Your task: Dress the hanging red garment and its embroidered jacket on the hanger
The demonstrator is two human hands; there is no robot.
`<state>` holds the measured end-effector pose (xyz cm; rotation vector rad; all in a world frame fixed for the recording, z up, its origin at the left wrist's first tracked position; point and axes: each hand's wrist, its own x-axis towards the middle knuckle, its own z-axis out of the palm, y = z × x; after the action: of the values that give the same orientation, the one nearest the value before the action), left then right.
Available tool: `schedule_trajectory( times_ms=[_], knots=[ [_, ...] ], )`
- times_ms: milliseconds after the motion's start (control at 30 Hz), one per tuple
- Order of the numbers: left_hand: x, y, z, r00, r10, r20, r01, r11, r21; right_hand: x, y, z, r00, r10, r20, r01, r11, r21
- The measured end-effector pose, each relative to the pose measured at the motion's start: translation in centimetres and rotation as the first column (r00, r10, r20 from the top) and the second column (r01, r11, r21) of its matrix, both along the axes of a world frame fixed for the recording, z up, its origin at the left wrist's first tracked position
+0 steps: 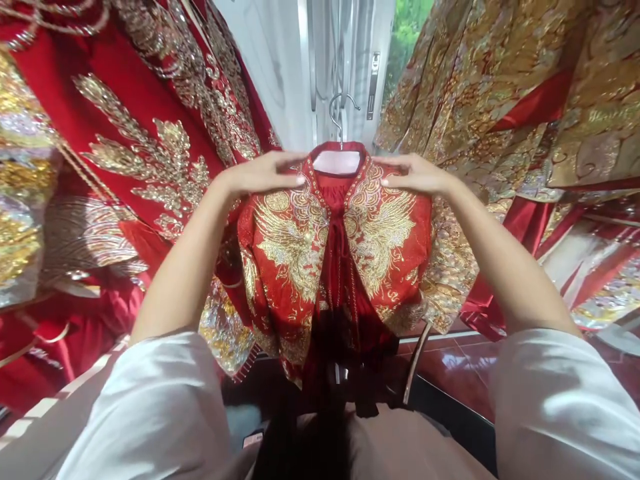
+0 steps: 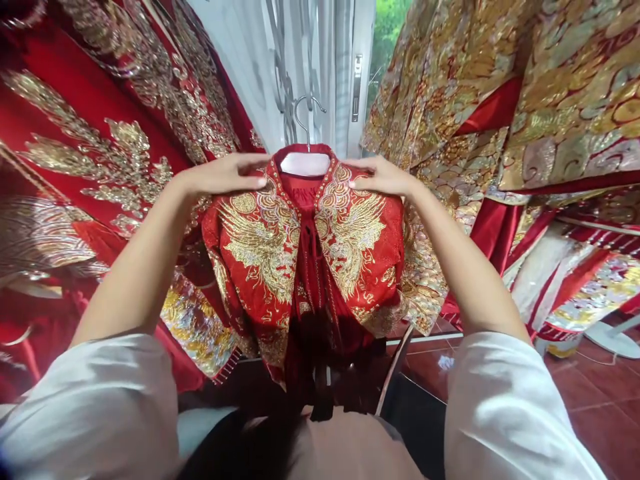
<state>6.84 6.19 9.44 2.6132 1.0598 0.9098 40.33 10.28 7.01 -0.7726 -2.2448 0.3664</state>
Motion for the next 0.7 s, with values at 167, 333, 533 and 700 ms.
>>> schedule_trajectory(
  times_ms=[167,333,533,700],
  knots=[
    [-1.0,0.5,-1.8,0.998,0.059,0.017,-0.060,0.995,0.077,2.9,-0.8,-1.2,0.987,-0.002,-0.160,-0.041,0.963,-0.268],
    [0.7,3.7,-1.8,0.983,0.018,0.184,-0.030,0.997,0.064,1.8,-0.7,-1.3,0.983,-0.016,-0.182,-0.030,0.969,-0.245],
    [0.6,4.1,-2.5,0.930,-0.066,0.360,0.096,0.993,-0.066,0.4,0.1,-0.4,0.974,-0.117,-0.196,0.100,0.991,-0.093],
    [-0.2,3.7,-3.0,0.913,-0.041,0.405,0.089,0.991,-0.100,1.0,1.6,-1.5,0.910,-0.187,-0.370,0.113,0.971,-0.213]
  ],
)
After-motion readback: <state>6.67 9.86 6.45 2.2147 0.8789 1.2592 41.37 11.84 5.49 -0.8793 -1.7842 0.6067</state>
